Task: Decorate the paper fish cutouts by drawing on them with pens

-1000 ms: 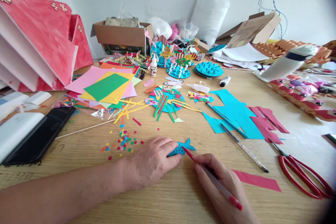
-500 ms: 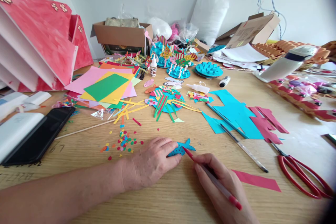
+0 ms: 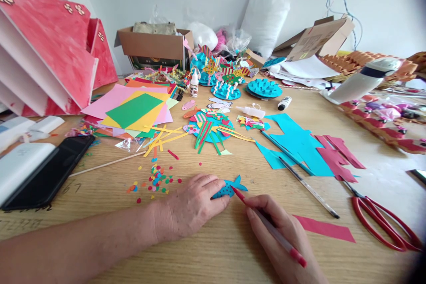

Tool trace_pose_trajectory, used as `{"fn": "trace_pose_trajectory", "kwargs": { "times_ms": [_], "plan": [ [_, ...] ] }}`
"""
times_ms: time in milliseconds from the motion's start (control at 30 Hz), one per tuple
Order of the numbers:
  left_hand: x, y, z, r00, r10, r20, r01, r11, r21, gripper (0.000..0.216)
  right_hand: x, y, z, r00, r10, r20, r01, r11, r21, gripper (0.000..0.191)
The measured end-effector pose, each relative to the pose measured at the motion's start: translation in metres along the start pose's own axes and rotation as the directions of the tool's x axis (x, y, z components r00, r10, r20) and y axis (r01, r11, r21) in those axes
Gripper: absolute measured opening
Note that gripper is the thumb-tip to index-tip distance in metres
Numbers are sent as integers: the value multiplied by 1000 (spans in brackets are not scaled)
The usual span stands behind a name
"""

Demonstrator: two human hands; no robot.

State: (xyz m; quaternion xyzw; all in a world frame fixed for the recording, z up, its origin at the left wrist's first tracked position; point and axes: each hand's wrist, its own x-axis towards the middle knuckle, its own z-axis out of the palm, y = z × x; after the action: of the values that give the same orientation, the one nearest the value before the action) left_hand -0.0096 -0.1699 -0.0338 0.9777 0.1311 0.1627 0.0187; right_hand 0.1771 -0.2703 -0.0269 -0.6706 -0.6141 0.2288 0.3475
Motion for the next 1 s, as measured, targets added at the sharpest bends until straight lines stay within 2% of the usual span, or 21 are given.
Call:
{"fn": "trace_pose_trajectory", "kwargs": {
  "times_ms": [567,1000],
  "plan": [
    [1,0,-3,999,6,34,-5,1000,-4,23,1,-1,0,1000,8,-6,-8,1000,6,16],
    [-1,0,-1,1000,3,7,-3,1000,5,22,1,-2,-1,1000,-2,-4,3,1000,6,14]
  ]
}}
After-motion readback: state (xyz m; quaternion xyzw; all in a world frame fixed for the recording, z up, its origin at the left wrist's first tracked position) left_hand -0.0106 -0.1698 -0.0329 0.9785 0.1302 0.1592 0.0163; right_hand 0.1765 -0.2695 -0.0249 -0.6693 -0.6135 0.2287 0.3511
